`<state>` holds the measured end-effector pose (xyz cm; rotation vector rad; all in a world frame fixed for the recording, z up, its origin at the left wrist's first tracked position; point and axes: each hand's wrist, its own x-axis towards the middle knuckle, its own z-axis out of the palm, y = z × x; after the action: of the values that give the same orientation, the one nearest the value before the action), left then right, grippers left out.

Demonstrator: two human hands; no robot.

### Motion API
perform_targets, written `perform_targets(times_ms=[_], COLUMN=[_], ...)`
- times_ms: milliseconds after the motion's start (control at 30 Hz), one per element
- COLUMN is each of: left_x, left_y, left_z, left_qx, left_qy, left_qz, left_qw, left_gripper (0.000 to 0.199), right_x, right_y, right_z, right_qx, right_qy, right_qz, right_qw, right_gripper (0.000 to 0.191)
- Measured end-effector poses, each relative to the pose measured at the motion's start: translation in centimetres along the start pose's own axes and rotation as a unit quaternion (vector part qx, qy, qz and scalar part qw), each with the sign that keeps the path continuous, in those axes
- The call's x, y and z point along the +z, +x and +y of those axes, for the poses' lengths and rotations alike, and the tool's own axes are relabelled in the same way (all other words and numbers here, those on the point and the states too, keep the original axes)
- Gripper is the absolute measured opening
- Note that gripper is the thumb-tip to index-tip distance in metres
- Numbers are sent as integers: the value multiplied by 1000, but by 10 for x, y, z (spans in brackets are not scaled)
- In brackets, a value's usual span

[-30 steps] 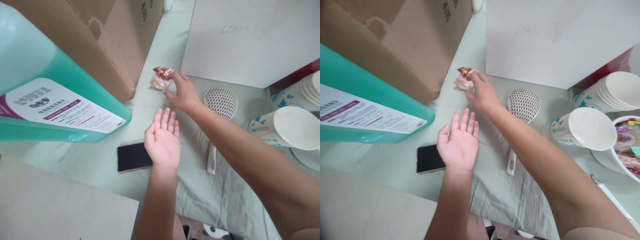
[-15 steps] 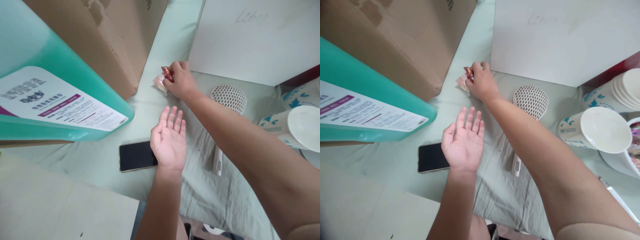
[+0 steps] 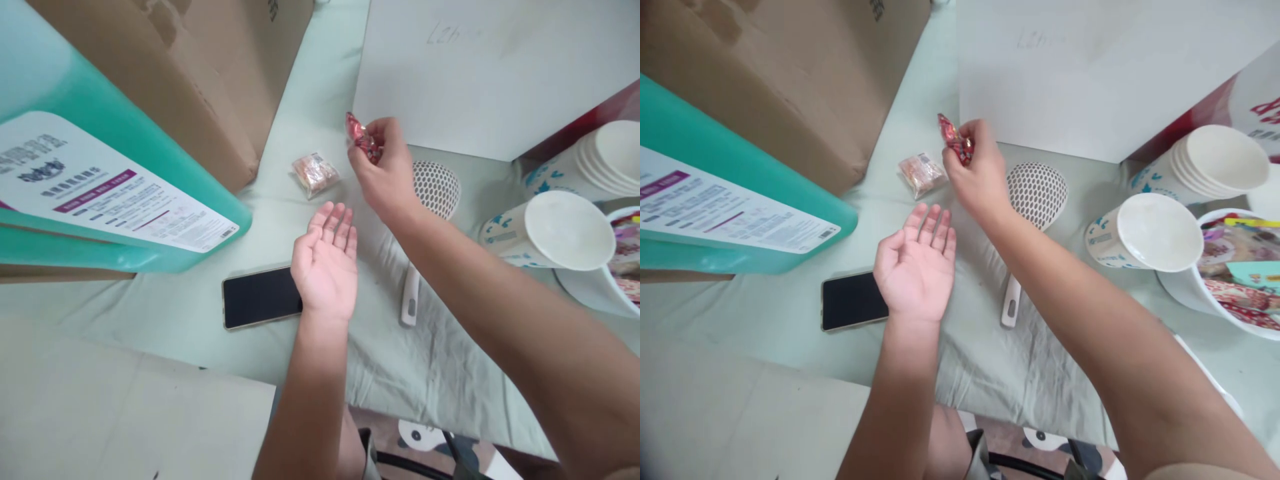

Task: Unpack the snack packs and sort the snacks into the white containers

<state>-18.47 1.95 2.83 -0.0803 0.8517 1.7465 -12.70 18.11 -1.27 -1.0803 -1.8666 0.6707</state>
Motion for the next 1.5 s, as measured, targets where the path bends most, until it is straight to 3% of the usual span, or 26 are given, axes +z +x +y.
perform_targets(times_ms=[133, 233, 333, 433, 533, 633, 733, 900, 967, 1067, 1167, 1200, 1300, 1367, 1500], left_x=[7, 11, 14, 20, 30, 40, 43, 37, 34, 31, 32, 32, 33, 33, 34], left_y=[-7, -16, -25, -33, -41, -50, -63, -85, -92, -100, -104, -105, -106, -107, -106], left_z=[-18, -36, -54, -76, -102, -128, -151, -175, -179, -181, -180, -181, -186, -191, -196], left_qx=[-53, -130, -188, -222, -236, -235, -239, -203, -192, -186, -178, -180, -203, -217, -209], left_qy=[61, 140, 219, 251, 266, 281, 283, 290, 309, 331, 317, 308, 277, 261, 249], left_qz=[-95, -206, -291, -362, -380, -366, -345, -307, -288, -261, -251, -251, -246, -243, -233], left_qw=[992, 960, 912, 870, 854, 855, 862, 883, 886, 887, 897, 900, 907, 909, 916], left_gripper=[25, 27, 31, 30, 25, 24, 25, 39, 41, 47, 49, 49, 51, 51, 37], right_x=[-58, -101, -142, -184, -226, -260, -284, -305, -309, -314, -312, -310, -295, -281, -260], right_y=[-76, -142, -193, -229, -256, -279, -296, -300, -297, -296, -299, -299, -294, -286, -271], right_z=[-36, -53, -52, -37, -14, 10, 31, 53, 56, 51, 40, 35, 22, 13, 3], right_qx=[-60, -117, -106, -77, -41, -8, 38, 160, 175, 161, 216, 249, 310, 311, 290], right_qy=[-28, -84, -108, -131, -168, -261, -340, -392, -371, -261, -33, 65, 310, 379, 408], right_qz=[25, 8, -27, -7, 54, 107, 116, 5, -8, 30, 80, 87, 71, 35, -10], right_qw=[998, 990, 988, 988, 984, 959, 932, 906, 912, 951, 973, 962, 896, 871, 866], right_gripper=[18, 30, 52, 55, 48, 29, 23, 28, 25, 24, 20, 21, 30, 38, 45])
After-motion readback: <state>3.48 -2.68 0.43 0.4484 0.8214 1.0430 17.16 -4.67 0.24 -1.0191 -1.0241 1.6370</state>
